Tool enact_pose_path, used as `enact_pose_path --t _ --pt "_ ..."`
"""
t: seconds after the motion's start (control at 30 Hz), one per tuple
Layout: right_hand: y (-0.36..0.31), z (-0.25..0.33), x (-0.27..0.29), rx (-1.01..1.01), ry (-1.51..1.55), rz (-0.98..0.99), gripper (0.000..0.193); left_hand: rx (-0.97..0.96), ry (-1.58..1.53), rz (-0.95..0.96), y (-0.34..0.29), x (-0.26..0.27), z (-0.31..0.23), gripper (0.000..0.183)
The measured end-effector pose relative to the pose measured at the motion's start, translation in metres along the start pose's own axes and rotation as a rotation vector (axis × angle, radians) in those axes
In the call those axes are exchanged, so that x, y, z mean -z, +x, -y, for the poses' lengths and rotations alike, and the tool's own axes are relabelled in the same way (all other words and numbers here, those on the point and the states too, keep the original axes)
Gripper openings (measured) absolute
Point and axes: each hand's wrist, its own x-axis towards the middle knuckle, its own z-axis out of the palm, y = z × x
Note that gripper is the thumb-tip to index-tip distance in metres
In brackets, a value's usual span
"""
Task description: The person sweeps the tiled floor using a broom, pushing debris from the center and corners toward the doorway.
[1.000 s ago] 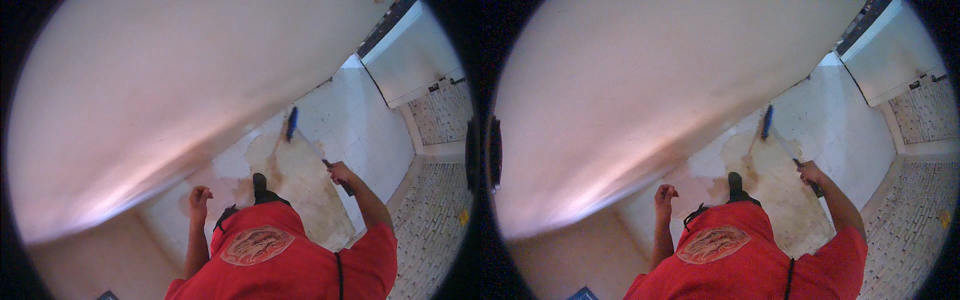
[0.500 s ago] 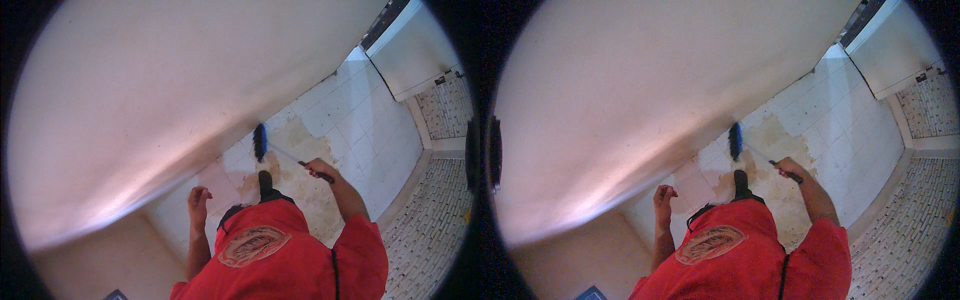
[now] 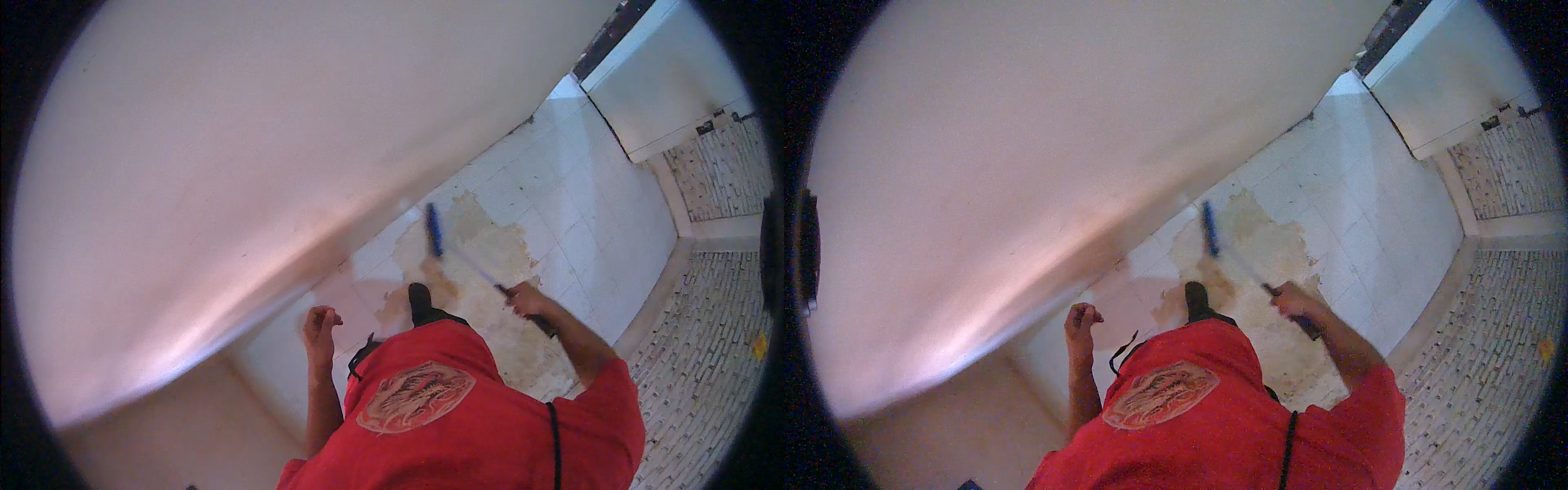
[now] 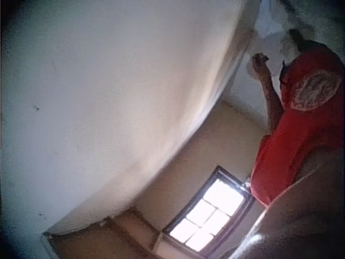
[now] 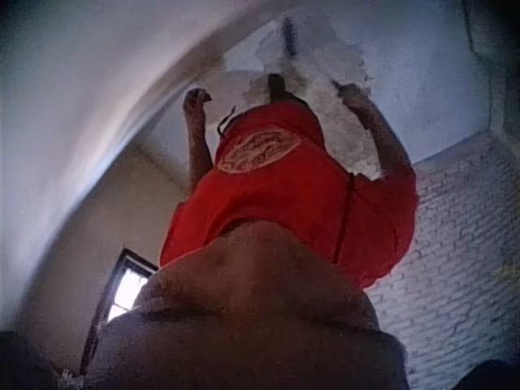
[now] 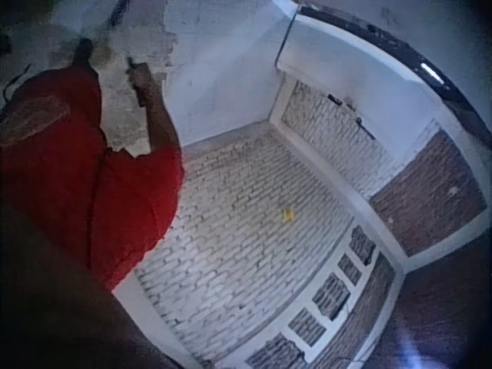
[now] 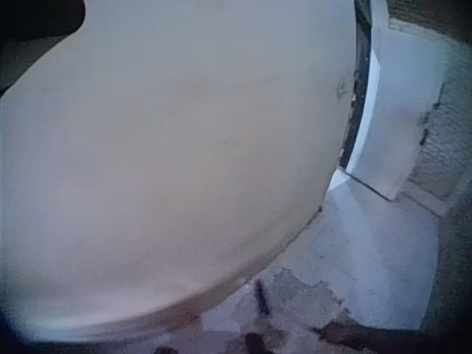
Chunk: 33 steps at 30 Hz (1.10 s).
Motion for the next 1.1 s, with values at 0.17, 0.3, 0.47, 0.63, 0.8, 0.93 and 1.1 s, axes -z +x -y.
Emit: enact_pose_path --t 0.17,0.3,0.47,0.63,0.8,0.93,1.1 --pt "0.039 -0.006 -0.082 0.1 -0.037 0.252 0.034 -0.06 0.055 0.128 0.031 -0.04 -0.022 0.011" --pt "0.088 -0.032 -0.077 0.117 -0.14 0.193 0.029 -0.104 0.071 0.224 0.036 -0.063 -0.049 0.009" --pt "0.08 -0.09 0.013 0.211 -0.298 -0.058 0.023 -0.058 0.147 0.304 0.057 -0.081 -0.059 0.007" --pt "0.041 -0.084 0.027 -0.254 -0.183 -0.558 0.026 -0.082 0.161 0.544 0.089 -0.121 -0.07 0.007" --pt "-0.01 -0.085 -0.056 -0.303 0.459 -0.698 0.023 -0.039 0.162 0.924 0.131 -0.184 -0.055 0.007" --pt "-0.059 -0.091 -0.234 -0.479 1.341 -0.583 0.01 -0.045 0.198 1.237 0.155 -0.257 -0.06 0.007" --pt "-0.103 0.015 -0.479 -0.661 1.337 -0.867 0.012 0.031 0.122 1.389 0.183 -0.351 -0.048 0.007"
